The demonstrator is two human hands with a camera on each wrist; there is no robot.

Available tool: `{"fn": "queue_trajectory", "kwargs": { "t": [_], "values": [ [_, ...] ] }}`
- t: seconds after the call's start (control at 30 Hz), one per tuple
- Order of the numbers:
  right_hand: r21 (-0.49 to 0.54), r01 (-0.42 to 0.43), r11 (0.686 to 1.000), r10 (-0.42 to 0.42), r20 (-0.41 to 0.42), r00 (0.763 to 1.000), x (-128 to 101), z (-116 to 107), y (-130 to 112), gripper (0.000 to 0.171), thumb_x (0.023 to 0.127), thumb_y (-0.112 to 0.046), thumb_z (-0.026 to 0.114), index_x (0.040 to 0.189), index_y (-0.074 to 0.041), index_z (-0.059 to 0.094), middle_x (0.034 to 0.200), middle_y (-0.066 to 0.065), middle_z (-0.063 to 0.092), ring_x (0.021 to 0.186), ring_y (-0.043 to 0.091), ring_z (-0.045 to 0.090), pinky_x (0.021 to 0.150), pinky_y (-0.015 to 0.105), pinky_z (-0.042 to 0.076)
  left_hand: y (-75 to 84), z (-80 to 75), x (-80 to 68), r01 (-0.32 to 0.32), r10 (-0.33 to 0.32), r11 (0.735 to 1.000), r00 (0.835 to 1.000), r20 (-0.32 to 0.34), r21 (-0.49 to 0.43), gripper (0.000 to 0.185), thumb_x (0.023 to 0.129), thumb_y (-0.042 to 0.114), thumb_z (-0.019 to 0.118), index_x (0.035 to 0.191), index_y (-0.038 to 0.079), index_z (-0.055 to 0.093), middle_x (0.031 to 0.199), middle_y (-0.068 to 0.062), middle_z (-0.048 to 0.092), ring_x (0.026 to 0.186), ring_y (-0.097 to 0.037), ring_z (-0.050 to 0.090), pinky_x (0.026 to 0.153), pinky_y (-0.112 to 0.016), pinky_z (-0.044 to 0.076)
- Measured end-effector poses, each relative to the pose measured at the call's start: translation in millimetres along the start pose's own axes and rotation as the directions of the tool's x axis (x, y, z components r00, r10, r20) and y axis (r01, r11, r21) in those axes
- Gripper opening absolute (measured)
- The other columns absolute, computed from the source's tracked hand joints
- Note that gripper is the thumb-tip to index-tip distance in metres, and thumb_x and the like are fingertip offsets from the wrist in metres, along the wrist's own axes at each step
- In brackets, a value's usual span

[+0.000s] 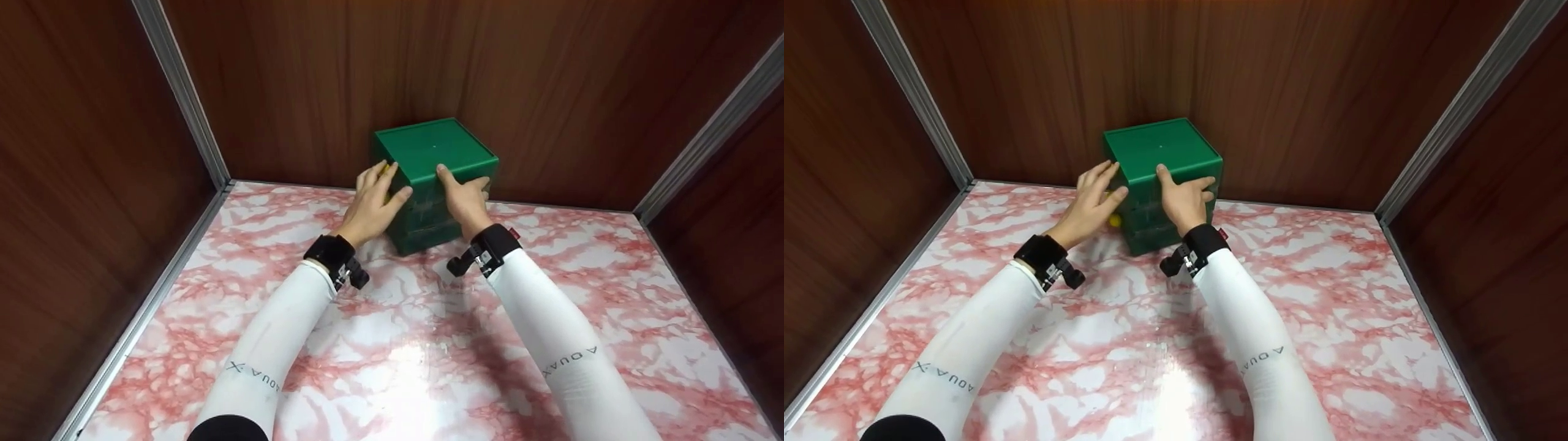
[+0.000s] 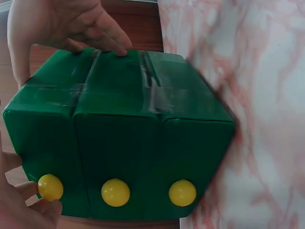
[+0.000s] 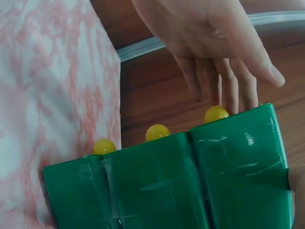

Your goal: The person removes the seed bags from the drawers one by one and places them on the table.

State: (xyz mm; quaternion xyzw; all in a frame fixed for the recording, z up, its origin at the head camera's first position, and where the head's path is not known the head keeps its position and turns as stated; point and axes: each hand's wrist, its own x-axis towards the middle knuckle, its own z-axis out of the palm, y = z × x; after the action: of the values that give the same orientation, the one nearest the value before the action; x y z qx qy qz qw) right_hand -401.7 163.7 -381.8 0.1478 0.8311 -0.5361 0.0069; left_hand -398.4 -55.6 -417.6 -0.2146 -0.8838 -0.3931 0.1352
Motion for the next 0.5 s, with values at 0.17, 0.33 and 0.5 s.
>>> {"fn": "queue_trajectory", "kwargs": {
  "t": [0.17,0.33,0.5],
  "values": [
    [0.003,-0.006,1.0,0.006,-0.011,1.0,1,-4,-2,0.129,0.1,-0.075,0.058,0.173,-0.004,-0.021,0.182,0.028,0.002,0.168,0.036,0.014,0.135,0.045,0.022,0.2,-8.2,5.4,0.037,-0.037,0.998,0.999,-0.01,-0.05,0.075,0.116,0.055,0.049,0.177,0.014,0.032,0.183,-0.018,0.021,0.167,-0.035,0.017,0.132,-0.058,0.027],
    [-0.007,0.011,1.0,-0.011,-0.014,1.0,6,-11,-1,0.125,0.098,-0.072,0.059,0.176,-0.006,-0.012,0.181,0.027,0.01,0.164,0.036,0.024,0.132,0.046,0.027,-2.0,-18.9,10.8,0.091,-0.092,0.988,0.996,-0.007,-0.121,0.08,0.115,0.056,0.052,0.179,0.018,0.024,0.186,-0.014,0.012,0.17,-0.035,0.012,0.134,-0.063,0.02],
    [0.006,0.108,0.994,-0.108,0.002,0.994,17,-22,9,0.11,0.096,-0.065,0.062,0.176,-0.005,0.017,0.172,0.028,0.026,0.153,0.037,0.036,0.125,0.046,0.036,-6.8,-26.7,16.6,0.126,-0.132,0.98,0.991,-0.026,-0.155,0.081,0.116,0.055,0.052,0.18,0.016,0.02,0.185,-0.017,0.012,0.169,-0.038,0.017,0.135,-0.058,0.021]
  ]
}}
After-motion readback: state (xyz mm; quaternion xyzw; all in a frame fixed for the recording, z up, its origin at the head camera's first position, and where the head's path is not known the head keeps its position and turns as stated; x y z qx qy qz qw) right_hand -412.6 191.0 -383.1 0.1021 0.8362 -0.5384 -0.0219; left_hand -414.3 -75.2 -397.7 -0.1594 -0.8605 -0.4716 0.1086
